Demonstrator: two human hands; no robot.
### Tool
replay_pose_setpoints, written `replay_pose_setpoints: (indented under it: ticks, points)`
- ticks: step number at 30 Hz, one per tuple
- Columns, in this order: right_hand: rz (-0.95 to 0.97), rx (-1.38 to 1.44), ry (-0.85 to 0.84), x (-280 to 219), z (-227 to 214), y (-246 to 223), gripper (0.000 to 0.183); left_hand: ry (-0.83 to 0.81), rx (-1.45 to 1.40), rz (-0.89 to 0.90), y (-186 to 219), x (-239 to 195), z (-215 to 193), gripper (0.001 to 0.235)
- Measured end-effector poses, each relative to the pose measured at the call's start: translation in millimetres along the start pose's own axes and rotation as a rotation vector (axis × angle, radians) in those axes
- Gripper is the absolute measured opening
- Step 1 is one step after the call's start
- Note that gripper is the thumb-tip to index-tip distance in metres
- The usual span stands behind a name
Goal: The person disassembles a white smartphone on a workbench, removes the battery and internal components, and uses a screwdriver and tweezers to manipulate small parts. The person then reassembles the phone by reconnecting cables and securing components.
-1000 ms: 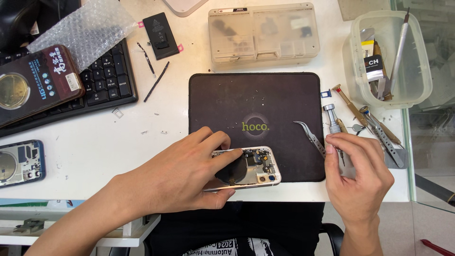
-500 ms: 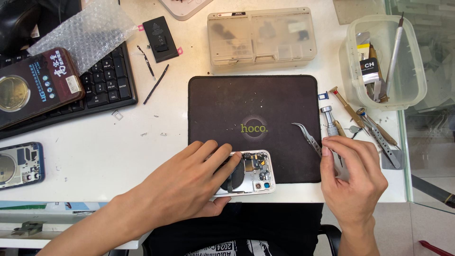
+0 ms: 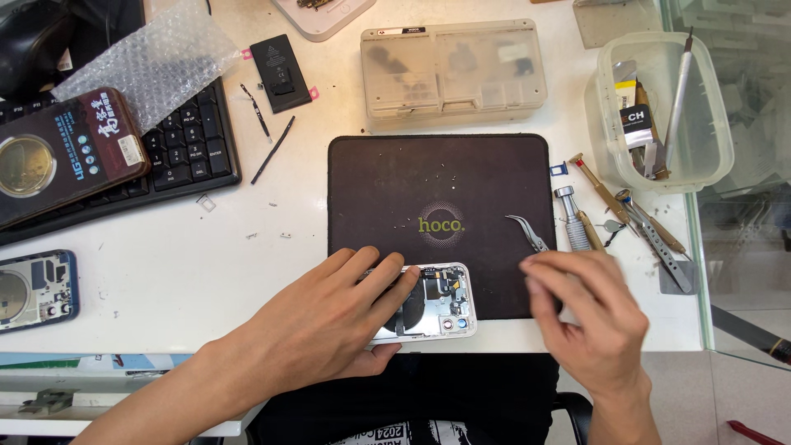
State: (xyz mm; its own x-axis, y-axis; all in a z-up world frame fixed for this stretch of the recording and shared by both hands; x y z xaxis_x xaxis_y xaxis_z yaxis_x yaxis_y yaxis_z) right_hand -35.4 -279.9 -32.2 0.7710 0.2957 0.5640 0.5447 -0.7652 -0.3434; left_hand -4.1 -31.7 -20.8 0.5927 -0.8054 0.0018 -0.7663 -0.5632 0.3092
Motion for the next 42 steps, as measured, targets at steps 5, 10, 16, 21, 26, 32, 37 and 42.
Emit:
replay_pose_setpoints:
  ticks: [5,10,16,21,26,32,37,42]
  points:
    - [-0.241,0.235,-0.292,23,19,-14,0.035,0.017,-0.015,0.001,-1,-1,1,0.073]
    - [-0.295,0.23,-0.36,37,26,-20,0.033,0.038,0.02,0.021,0,-2,5,0.073]
    - [-0.333,0.197,-0.388,38,29,-24,0.034,0.048,0.073,0.042,0,-4,7,0.076]
    - [-0.36,0.165,-0.426,41,31,-27,0.035,0.051,0.096,0.049,1,-4,6,0.081]
    - [-0.357,0.181,-0.39,35,30,-20,0.038,0.029,0.106,0.035,1,-3,4,0.08]
    - [-0.042,0.026,0.069,9,-18,6,0.03,0.079,0.079,0.018,1,2,5,0.079]
    - [0.192,-0.14,0.029,0,-31,30,0.02,0.085,0.174,0.048,0,6,9,0.077]
    - [0.265,-0.232,-0.03,3,-39,37,0.019,0.082,0.248,0.095,-1,14,2,0.077]
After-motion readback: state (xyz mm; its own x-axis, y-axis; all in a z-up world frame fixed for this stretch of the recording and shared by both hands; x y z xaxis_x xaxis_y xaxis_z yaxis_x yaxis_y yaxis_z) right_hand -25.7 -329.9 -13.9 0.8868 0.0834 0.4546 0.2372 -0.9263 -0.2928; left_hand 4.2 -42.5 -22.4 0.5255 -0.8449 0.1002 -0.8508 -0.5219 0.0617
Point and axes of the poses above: each hand's wrist, its own x-axis towards the middle knuckle, its own z-axis out of the palm, y = z × x, the point moved 4 cm from there along x, towards the middle knuckle, and after that the axes turned 8 degrees about -z, right-handed, at the moved point
